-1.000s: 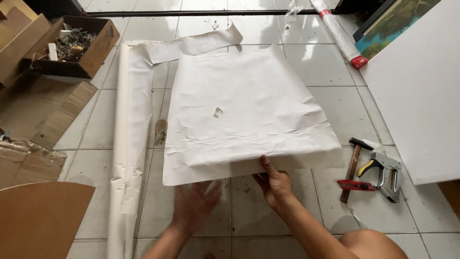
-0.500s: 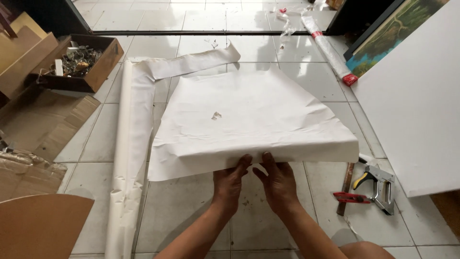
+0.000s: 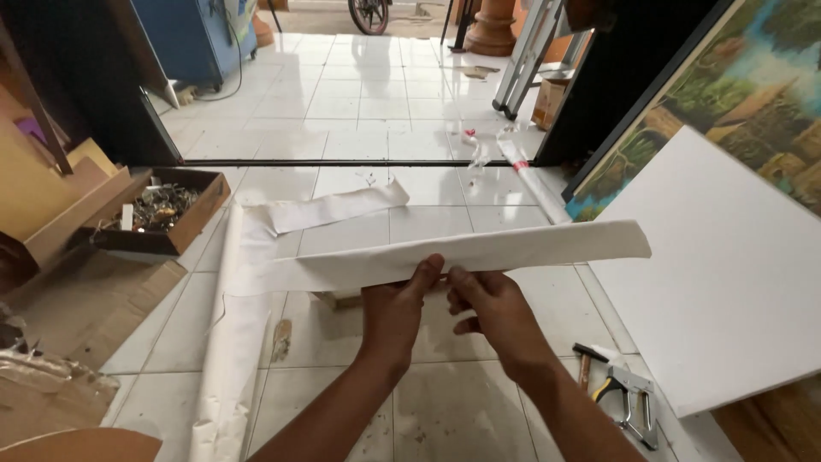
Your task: The person is stretching a white canvas over a wooden frame, trimming the excess material with a knife, and securing it with a staple gun.
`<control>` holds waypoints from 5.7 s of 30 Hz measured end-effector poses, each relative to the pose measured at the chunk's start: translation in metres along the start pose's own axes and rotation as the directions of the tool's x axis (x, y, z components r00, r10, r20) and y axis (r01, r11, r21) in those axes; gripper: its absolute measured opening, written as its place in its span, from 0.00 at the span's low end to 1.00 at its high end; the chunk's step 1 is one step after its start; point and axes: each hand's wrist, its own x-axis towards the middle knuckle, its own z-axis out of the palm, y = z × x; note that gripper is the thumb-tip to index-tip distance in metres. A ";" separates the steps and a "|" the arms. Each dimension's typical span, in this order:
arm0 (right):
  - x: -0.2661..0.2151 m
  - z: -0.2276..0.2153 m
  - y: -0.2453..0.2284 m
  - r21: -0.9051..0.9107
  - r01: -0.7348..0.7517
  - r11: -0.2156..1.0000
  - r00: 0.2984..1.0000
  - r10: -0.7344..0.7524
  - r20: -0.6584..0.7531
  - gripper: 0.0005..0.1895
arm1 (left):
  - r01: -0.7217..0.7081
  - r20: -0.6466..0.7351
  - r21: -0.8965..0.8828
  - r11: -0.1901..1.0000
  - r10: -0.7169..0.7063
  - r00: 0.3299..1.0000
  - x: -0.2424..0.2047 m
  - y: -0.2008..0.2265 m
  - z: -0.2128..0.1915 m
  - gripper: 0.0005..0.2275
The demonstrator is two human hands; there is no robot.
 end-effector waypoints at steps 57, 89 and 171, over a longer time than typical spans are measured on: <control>0.140 -0.049 -0.009 -0.947 0.290 -0.135 0.231 -0.951 0.206 0.38 | -0.641 0.487 0.726 0.247 0.473 0.734 0.188 0.090 0.023 0.16; 0.135 -0.325 0.360 -0.184 -0.912 0.366 0.337 0.416 -0.844 0.51 | -0.769 0.595 0.637 0.048 0.604 0.531 0.207 0.069 0.027 0.15; 0.103 0.054 -0.023 -0.341 0.550 0.762 0.735 -0.636 -0.235 0.06 | -0.669 0.572 0.711 0.216 0.376 0.729 0.173 0.101 -0.007 0.18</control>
